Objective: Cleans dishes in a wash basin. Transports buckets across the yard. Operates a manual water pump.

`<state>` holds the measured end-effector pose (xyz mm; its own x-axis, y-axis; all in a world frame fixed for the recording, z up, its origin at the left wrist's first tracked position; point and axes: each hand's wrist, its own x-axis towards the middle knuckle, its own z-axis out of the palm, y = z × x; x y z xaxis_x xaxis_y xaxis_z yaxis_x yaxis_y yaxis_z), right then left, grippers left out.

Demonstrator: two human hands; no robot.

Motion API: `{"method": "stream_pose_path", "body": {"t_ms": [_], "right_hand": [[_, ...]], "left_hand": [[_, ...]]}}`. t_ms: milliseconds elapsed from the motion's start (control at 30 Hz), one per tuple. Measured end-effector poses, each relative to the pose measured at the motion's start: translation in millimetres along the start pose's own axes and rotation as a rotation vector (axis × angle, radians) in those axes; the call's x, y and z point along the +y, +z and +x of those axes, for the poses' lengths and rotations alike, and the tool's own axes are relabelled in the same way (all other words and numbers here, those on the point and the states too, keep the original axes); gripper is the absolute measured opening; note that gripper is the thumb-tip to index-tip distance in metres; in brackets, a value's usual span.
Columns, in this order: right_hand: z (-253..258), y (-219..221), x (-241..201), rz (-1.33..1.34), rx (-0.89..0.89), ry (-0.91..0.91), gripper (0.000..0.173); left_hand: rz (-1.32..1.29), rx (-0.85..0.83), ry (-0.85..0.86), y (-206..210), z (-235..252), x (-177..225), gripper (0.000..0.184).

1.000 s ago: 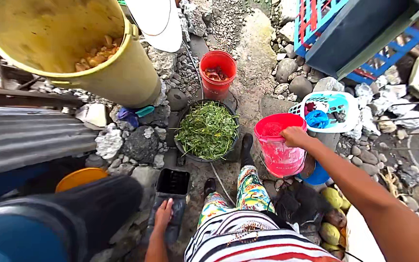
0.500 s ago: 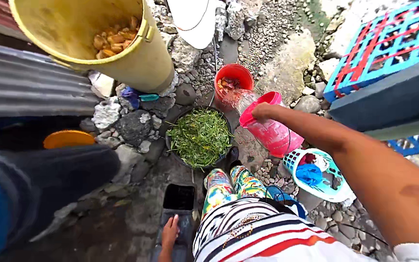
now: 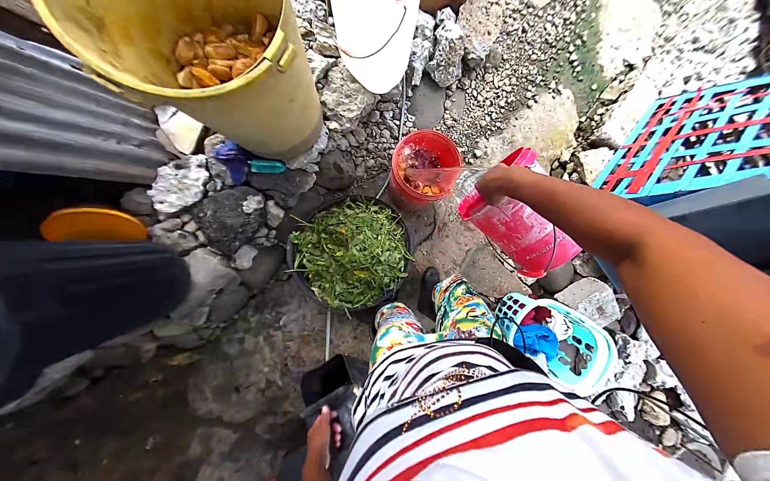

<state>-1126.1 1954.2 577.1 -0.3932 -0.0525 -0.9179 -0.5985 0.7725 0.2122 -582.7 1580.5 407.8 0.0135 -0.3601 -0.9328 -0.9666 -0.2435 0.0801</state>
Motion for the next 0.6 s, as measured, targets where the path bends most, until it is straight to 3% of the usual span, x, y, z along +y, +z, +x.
{"method": "stream_pose_path", "body": {"t_ms": [133,233,433,600], "right_hand": [[4.3,36.7,48.1,0.082,0.064,-0.013,0.025],[19.4,101.1,103.5,0.201,0.186,-0.074,0.017],[59.5,274.1,205.4,0.387,0.886,-0.288,0.016],[57.3,343.2,273.4,0.475,1.091,-0.165,0.011]], "left_hand": [[0.007,0.048,0.075,33.8,-8.8,62.9,0.050],[0.012,0.073,0.181,67.1,-11.0,118.3,0.050],[0.224,0.116,0.366,152.6,-48.6,269.1,0.050],[0.568,0.072,0.478,234.7,-148.1,421.7,0.050]]}}
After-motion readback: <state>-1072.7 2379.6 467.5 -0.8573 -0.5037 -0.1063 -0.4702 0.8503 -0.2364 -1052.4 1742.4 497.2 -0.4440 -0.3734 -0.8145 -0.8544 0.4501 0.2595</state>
